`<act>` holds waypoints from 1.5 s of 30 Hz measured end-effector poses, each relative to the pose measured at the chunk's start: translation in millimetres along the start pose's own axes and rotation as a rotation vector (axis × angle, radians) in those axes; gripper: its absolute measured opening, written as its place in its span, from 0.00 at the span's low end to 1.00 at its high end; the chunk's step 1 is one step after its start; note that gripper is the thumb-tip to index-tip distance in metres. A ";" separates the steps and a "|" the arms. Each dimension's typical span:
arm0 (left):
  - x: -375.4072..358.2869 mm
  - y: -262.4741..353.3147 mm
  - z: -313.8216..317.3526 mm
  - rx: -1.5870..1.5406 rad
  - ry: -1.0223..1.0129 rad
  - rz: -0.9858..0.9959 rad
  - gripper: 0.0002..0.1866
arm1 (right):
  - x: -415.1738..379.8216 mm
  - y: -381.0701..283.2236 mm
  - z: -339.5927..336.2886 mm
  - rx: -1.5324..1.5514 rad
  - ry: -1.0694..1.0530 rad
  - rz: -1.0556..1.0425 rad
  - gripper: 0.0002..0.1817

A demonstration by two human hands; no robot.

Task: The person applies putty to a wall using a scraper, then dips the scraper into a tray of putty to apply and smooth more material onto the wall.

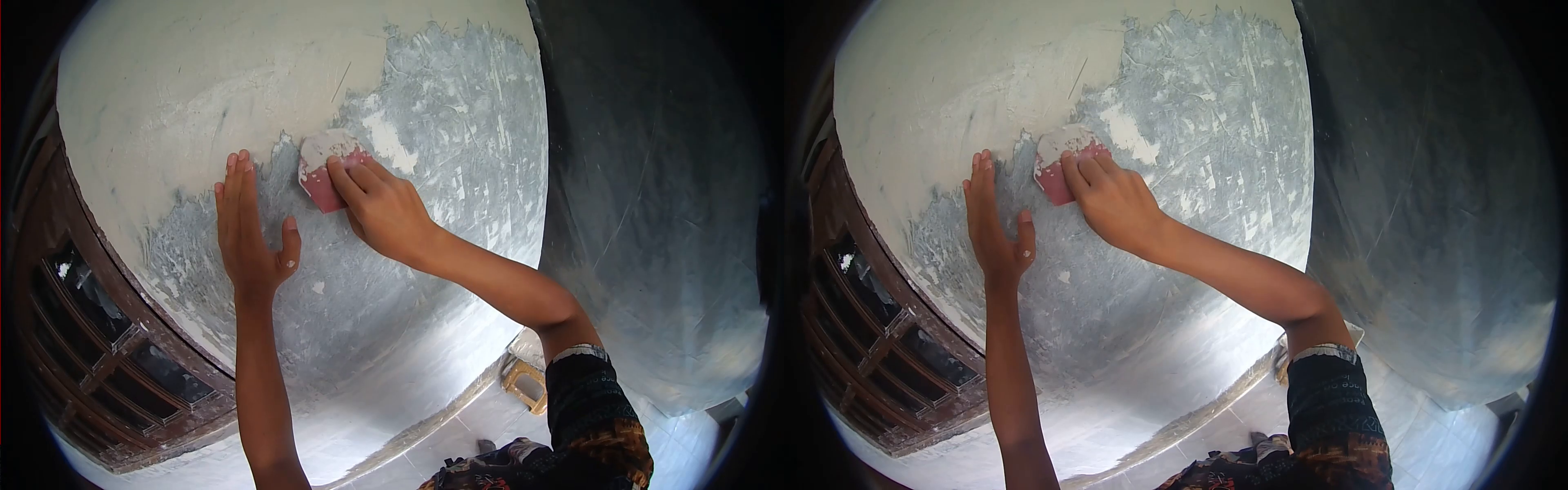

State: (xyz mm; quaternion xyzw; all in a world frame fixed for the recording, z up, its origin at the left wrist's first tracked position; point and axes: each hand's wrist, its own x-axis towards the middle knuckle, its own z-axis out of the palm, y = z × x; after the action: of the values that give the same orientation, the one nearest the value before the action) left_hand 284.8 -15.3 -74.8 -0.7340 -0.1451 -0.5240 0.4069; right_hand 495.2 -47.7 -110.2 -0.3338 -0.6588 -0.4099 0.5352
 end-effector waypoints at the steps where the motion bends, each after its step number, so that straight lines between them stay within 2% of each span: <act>1: 0.8 0.1 0.5 -0.002 -0.010 0.002 0.36 | 4.1 -4.1 -10.9 0.035 0.008 0.004 0.29; 2: 2.2 -0.2 1.2 -0.003 -0.009 0.004 0.36 | 11.5 -7.7 -23.2 0.070 0.015 0.010 0.27; 5: 0.5 0.2 0.6 -0.002 -0.014 0.006 0.36 | 58.3 30.2 -28.7 -0.030 0.221 0.090 0.25; 8: 0.5 -0.8 1.8 0.007 -0.005 0.003 0.36 | 76.8 64.6 -11.1 -0.205 0.171 0.111 0.24; 12: 1.0 -0.2 -0.2 0.004 -0.006 0.000 0.36 | 17.7 29.4 9.6 -0.151 0.036 0.063 0.29; 13: 1.2 -0.1 -0.1 0.000 -0.005 0.000 0.36 | 2.4 11.8 4.6 -0.055 -0.023 0.042 0.31; 16: 1.6 1.2 -0.1 -0.005 -0.015 -0.001 0.36 | -1.7 -6.5 -15.9 0.096 0.038 -0.036 0.28; 19: 2.0 1.2 0.2 -0.009 -0.006 -0.001 0.36 | 39.6 23.9 -28.6 0.025 0.128 0.079 0.27; 23: 1.7 1.3 1.1 -0.016 -0.016 -0.008 0.35 | 54.5 55.7 -5.6 -0.106 0.255 0.017 0.28; 25: 0.3 -1.1 1.3 0.013 -0.001 0.006 0.36 | 30.8 38.9 1.4 -0.120 0.047 0.048 0.28; 27: 0.4 -1.0 0.3 0.012 -0.003 0.006 0.36 | -6.6 11.0 5.1 -0.087 -0.109 -0.006 0.30; 30: 0.3 -0.1 0.0 0.009 -0.008 0.005 0.36 | -17.9 -6.3 -6.5 0.032 0.005 -0.084 0.32; 32: 1.1 0.3 0.9 0.005 -0.016 0.001 0.36 | 15.4 12.3 -24.9 0.047 0.082 0.035 0.32; 34: 1.0 0.0 1.6 0.011 0.002 0.001 0.36 | 49.8 45.7 -24.8 -0.037 0.250 0.081 0.28; 38: -0.7 -2.4 2.3 0.027 -0.002 0.007 0.37 | 66.8 82.2 -1.8 -0.214 0.166 0.142 0.27; 42: -1.0 -1.3 1.2 0.024 -0.003 -0.002 0.37 | 3.5 18.7 -0.5 -0.084 -0.079 0.063 0.33; 45: 1.0 0.0 0.6 0.013 -0.004 -0.003 0.37 | -0.7 -2.6 -24.5 0.063 -0.029 0.055 0.31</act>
State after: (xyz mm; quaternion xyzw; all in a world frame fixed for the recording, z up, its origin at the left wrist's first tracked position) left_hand 285.7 -15.0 -74.0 -0.7322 -0.1505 -0.5222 0.4107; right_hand 503.7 -70.9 -109.1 -0.3408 -0.6695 -0.3691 0.5472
